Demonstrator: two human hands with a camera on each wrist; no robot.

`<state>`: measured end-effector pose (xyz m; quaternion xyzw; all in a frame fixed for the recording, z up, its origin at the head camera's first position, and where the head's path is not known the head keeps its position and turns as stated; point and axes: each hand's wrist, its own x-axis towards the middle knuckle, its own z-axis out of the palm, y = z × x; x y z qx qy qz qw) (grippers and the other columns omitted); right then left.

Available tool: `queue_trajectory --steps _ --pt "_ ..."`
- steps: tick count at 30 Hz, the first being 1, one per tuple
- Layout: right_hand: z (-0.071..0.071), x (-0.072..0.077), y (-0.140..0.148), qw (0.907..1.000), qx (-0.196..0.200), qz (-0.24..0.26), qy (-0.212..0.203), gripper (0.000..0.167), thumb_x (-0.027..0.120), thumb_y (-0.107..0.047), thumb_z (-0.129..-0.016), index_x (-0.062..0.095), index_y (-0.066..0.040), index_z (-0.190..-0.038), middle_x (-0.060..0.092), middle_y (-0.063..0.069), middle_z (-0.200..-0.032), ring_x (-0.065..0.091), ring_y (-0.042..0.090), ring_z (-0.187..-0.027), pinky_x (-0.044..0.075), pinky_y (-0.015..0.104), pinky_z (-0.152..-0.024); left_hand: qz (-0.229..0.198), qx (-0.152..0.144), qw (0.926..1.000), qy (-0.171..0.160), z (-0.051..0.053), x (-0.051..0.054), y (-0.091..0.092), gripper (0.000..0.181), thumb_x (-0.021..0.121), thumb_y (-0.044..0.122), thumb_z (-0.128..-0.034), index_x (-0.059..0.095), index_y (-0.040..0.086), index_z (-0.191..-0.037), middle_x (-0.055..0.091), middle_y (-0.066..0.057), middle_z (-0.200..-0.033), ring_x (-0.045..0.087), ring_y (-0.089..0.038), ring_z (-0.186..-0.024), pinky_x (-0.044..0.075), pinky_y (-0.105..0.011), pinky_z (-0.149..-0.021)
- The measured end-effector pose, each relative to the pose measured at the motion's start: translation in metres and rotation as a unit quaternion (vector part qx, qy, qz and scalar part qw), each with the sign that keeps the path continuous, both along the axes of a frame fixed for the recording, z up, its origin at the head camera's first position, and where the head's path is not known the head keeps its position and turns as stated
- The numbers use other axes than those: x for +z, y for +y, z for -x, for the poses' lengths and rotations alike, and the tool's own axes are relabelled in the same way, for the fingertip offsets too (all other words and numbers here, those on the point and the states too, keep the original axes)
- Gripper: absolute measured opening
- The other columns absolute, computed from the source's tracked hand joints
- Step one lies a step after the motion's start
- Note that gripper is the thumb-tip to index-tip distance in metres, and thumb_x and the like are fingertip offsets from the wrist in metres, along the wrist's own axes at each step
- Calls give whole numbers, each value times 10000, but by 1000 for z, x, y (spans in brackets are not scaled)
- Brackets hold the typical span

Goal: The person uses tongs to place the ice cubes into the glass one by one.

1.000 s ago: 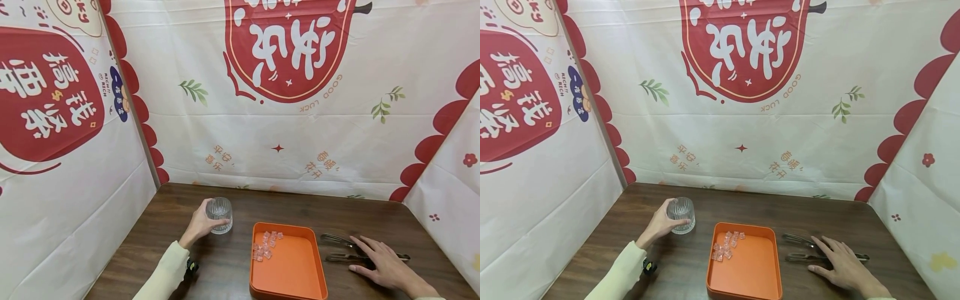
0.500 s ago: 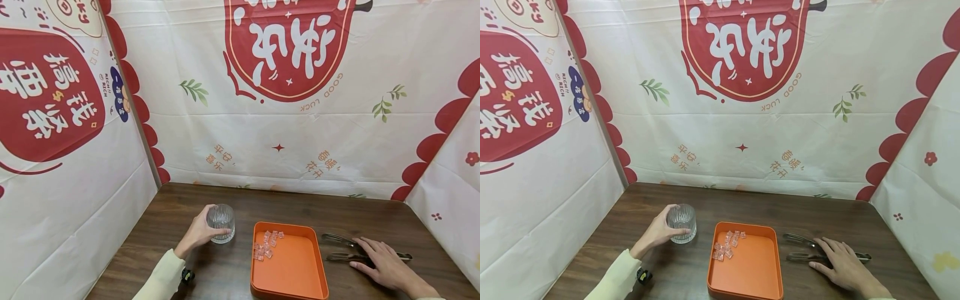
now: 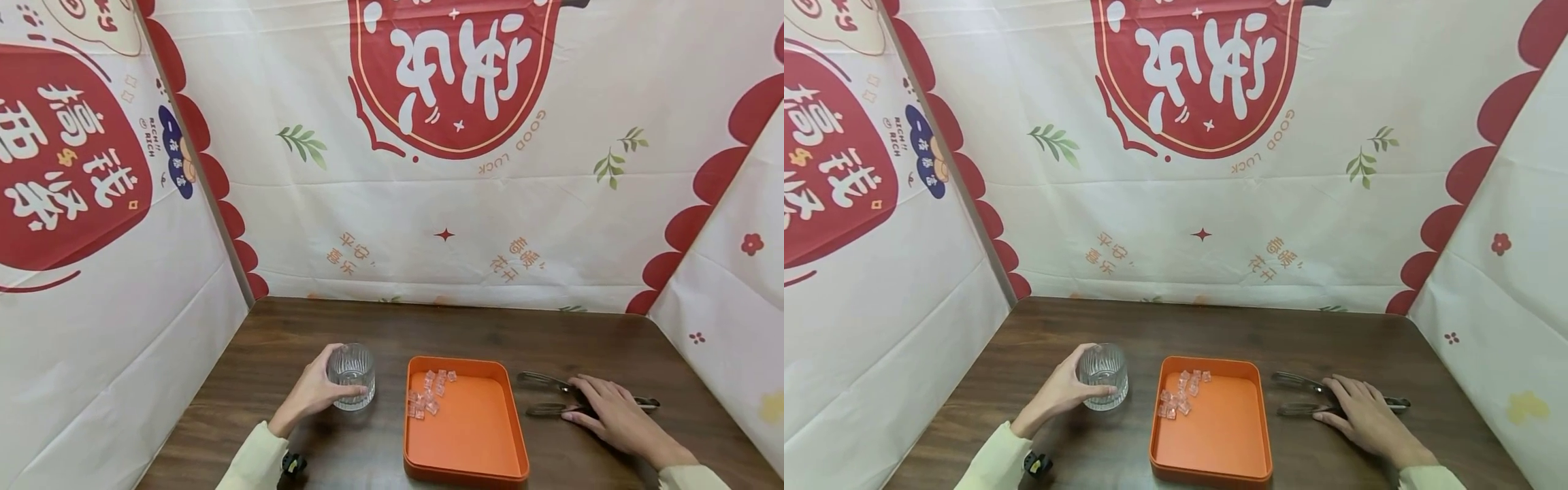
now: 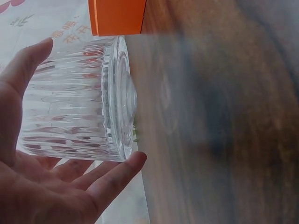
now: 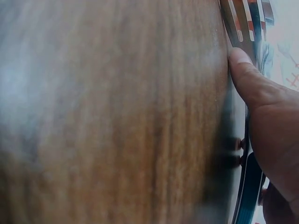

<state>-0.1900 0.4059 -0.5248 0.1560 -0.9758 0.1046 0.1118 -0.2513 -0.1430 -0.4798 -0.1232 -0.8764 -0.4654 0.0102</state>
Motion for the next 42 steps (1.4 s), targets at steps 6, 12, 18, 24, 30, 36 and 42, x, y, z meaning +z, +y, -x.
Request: queue_trajectory --steps 6,12,18,24,30,36,42 --pt "6 6 -1 10000 18 -44 -13 548 712 -458 -880 588 -81 -1257 573 216 -1280 527 456 -1153 361 662 -894 -54 -207 9998 10 -5 3 -1 841 941 375 -630 513 165 -1323 654 -79 -1155 625 -204 -1005 509 -404 -858" --pt "8 9 -1 9999 93 -117 47 510 720 -442 -876 603 -98 -1235 578 211 -1266 533 467 -1145 379 667 -878 83 -287 9995 -43 -8 2 0 868 930 403 -640 492 151 -1345 649 -97 -1159 622 -214 -1009 506 -425 -870" --pt "9 10 -3 9998 153 -155 45 485 742 -438 -855 621 -128 -1209 585 183 -1247 553 458 -1128 410 665 -846 180 -325 9993 -2 -9 -3 -1 875 929 428 -631 496 143 -1335 651 -101 -1154 615 -226 -1019 494 -437 -884" --pt "9 11 -2 9992 292 -207 163 489 757 -422 -843 626 -108 -1194 602 158 -1196 599 408 -1056 455 623 -810 201 -415 9989 32 -11 -5 1 865 929 418 -633 498 136 -1328 653 -98 -1144 618 -228 -1012 495 -438 -877" --pt "10 16 -1 9972 518 -127 520 471 802 -335 -814 608 -86 -1164 595 148 -1145 656 285 -873 528 470 -663 240 -509 9984 26 -14 -8 3 859 928 429 -632 502 128 -1315 650 -92 -1131 615 -222 -1005 497 -428 -872" --pt "6 23 -2 9990 211 -209 344 502 786 -364 -830 568 -110 -1205 561 161 -1205 651 222 -742 514 434 -572 187 -628 9978 39 -16 -10 5 847 925 429 -635 504 131 -1306 641 -92 -1158 611 -230 -1024 488 -436 -892" --pt "2 30 -5 9988 -21 -411 261 526 790 -384 -819 576 -106 -1210 582 152 -1199 631 189 -666 502 431 -544 198 -755 9969 100 -18 -11 8 848 931 414 -631 504 125 -1304 645 -110 -1162 619 -259 -1041 483 -465 -899"
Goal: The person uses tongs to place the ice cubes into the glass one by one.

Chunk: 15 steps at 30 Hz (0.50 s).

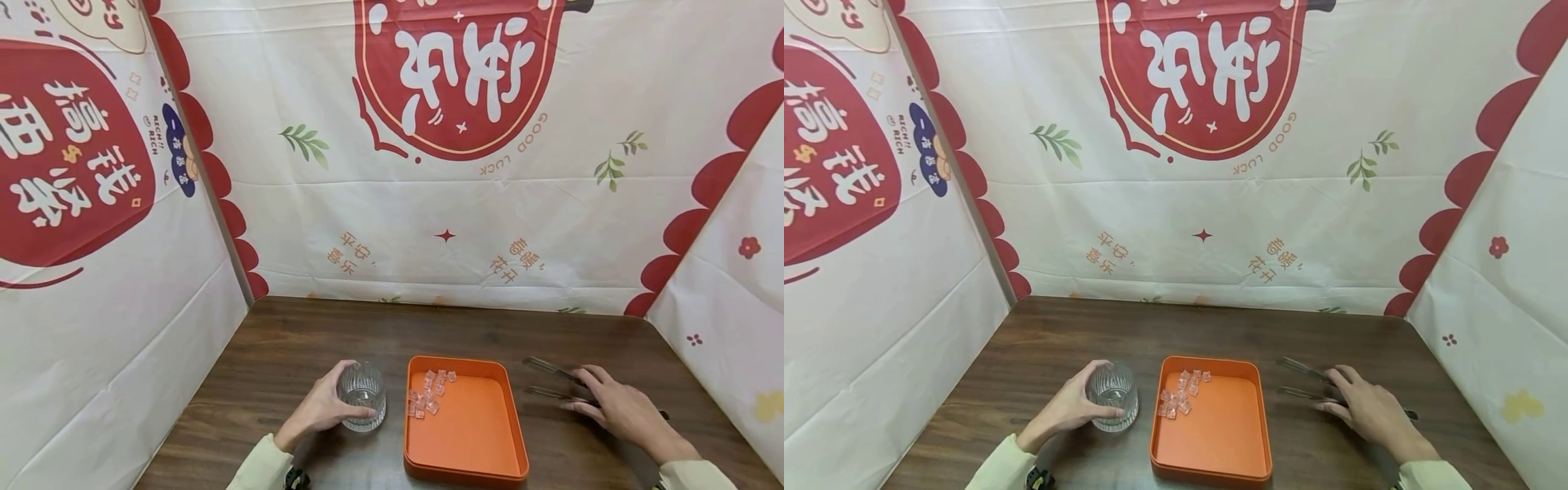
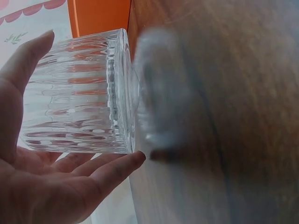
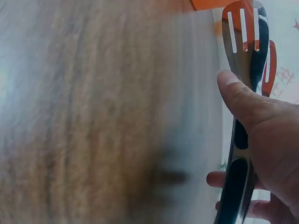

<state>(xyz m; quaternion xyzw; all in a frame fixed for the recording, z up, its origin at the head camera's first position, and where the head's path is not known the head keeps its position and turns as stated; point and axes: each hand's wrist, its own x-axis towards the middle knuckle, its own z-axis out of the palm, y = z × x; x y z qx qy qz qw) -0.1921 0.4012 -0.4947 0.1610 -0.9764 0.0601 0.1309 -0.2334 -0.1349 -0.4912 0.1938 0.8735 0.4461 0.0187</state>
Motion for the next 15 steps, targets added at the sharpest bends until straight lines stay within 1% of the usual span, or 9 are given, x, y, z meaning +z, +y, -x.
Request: queue_trajectory --steps 5,9,12,15 --pt "-1 12 -8 9995 -70 260 183 534 782 -416 -819 593 -90 -1198 621 133 -1144 661 255 -739 518 491 -602 -49 -71 9999 -66 -2 -2 1 839 931 405 -634 503 140 -1305 646 -103 -1163 627 -257 -1036 492 -455 -887" --pt "0 23 -18 9988 -20 382 321 537 780 -421 -822 589 -99 -1206 651 117 -1092 660 263 -719 516 507 -603 -126 -72 9998 -149 -2 -4 0 829 924 418 -642 498 160 -1306 648 -94 -1160 631 -246 -1032 501 -439 -886" --pt "1 31 -27 9985 66 405 375 527 783 -424 -818 591 -119 -1203 671 66 -1020 643 214 -689 511 481 -587 -139 -76 9997 -172 -1 -5 -1 825 919 411 -655 489 153 -1310 645 -105 -1163 629 -249 -1035 501 -446 -886" --pt "1 38 -39 9978 146 427 487 503 790 -445 -806 598 -166 -1177 618 -67 -862 565 89 -648 470 403 -545 -126 -128 9997 -182 0 -5 -1 836 913 406 -668 472 147 -1329 638 -110 -1176 625 -257 -1046 494 -464 -900"
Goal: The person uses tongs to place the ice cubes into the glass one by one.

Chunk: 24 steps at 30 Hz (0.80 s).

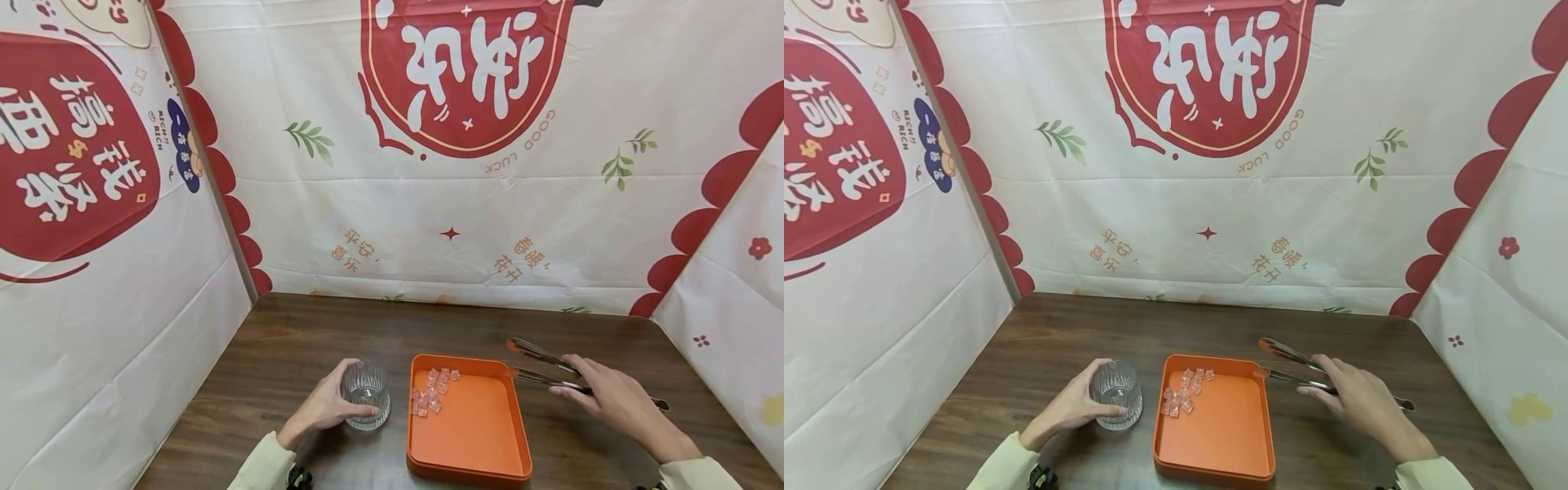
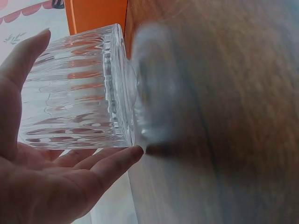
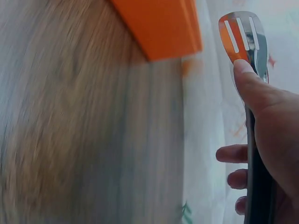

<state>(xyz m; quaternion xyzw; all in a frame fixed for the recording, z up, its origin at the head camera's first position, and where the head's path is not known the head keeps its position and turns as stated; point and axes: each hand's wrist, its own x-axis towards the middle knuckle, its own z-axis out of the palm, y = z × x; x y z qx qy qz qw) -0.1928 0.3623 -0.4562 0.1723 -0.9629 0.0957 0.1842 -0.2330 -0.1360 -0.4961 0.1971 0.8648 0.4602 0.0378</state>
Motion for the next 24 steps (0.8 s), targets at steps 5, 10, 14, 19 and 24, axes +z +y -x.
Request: queue_trajectory --steps 5,10,14,19,24 --pt "-3 11 -19 9994 123 -33 335 487 809 -459 -777 612 -216 -1151 407 -186 -705 386 -26 -585 356 295 -511 10 -106 9999 -43 1 -1 2 864 906 408 -679 443 158 -1364 630 -104 -1194 618 -265 -1064 485 -488 -920" --pt "-3 16 -34 9993 197 -95 291 516 794 -490 -781 616 -203 -1171 598 -123 -790 474 19 -587 406 324 -510 17 78 9998 -175 -2 -2 4 920 906 437 -668 421 142 -1392 627 -116 -1206 614 -268 -1069 482 -497 -925" --pt "-3 18 -43 9995 275 -69 140 502 773 -485 -809 603 -193 -1180 701 -35 -935 570 73 -622 446 357 -516 44 321 9991 -283 -4 -4 6 954 896 476 -669 409 131 -1413 616 -125 -1234 609 -263 -1069 487 -492 -925" --pt "-2 18 -51 9995 314 -40 26 455 753 -480 -835 592 -200 -1156 646 -109 -859 497 6 -596 404 309 -505 12 442 9988 -201 -7 -4 9 931 901 464 -667 427 137 -1399 627 -112 -1221 612 -252 -1050 485 -469 -907" --pt "-1 18 -60 9986 457 -211 179 456 755 -491 -827 608 -176 -1122 708 -44 -906 560 34 -582 425 305 -495 -18 500 9987 -6 -11 -4 12 940 912 462 -644 439 142 -1390 641 -115 -1191 623 -257 -1032 488 -476 -891"
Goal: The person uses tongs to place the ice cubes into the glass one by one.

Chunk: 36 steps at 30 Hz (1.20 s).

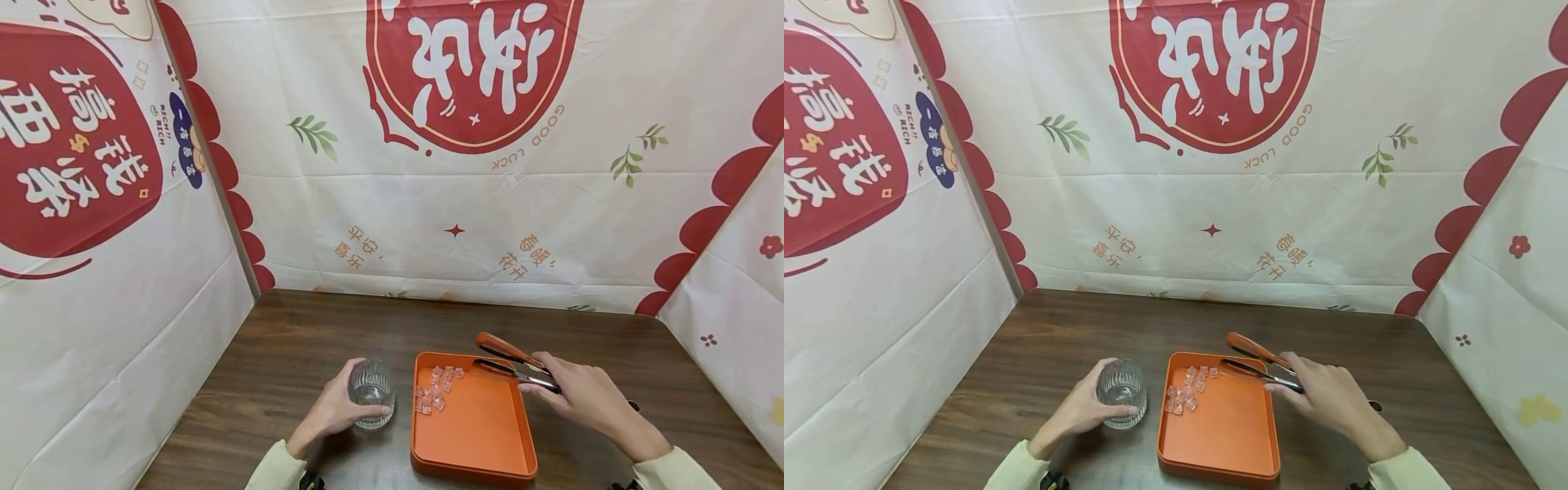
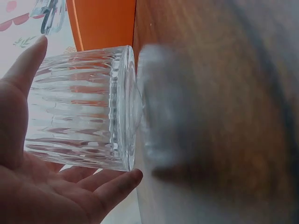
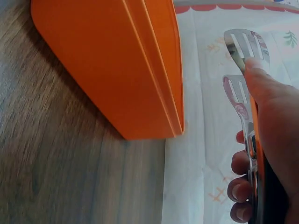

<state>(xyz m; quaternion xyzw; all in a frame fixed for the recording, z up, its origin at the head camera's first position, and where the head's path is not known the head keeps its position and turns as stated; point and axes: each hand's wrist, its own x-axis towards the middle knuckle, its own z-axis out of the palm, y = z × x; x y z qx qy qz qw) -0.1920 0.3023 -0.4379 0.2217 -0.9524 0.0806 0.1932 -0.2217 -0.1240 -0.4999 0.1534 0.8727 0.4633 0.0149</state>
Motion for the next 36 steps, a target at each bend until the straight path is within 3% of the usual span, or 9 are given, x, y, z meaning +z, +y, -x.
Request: queue_trajectory --steps 7,16,20,29,36 --pt "3 1 -11 9994 204 -165 235 411 751 -514 -816 618 -185 -1024 679 -84 -788 486 -4 -507 366 261 -455 -33 143 9997 207 -4 -2 3 931 923 467 -621 464 153 -1367 648 -106 -1177 621 -261 -1043 488 -470 -881" --pt "4 0 -23 9995 149 -282 -57 407 701 -562 -848 620 -206 -1026 620 -147 -718 379 -46 -490 319 217 -454 -49 133 9994 315 -5 -2 5 950 931 463 -607 457 143 -1366 659 -125 -1164 629 -276 -1043 488 -473 -883" --pt "5 0 -26 9993 212 -319 55 413 703 -564 -845 620 -204 -1030 580 -165 -682 360 -53 -477 309 208 -451 -87 109 9996 253 -5 -2 6 940 924 459 -623 444 139 -1365 655 -128 -1163 627 -273 -1039 486 -471 -881" --pt "9 0 -34 9953 567 -581 530 457 695 -602 -828 609 -216 -1058 481 -190 -644 346 -29 -448 330 226 -434 -487 -226 9985 -140 -5 -5 10 901 904 415 -677 407 203 -1398 612 -138 -1247 605 -284 -1091 456 -489 -928" --pt "12 0 -41 9937 748 -666 507 437 670 -619 -842 597 -212 -986 623 -149 -724 427 -9 -452 359 226 -434 -712 -466 9962 -162 -5 -7 11 934 904 386 -682 380 221 -1437 582 -148 -1295 606 -286 -1097 467 -506 -937"
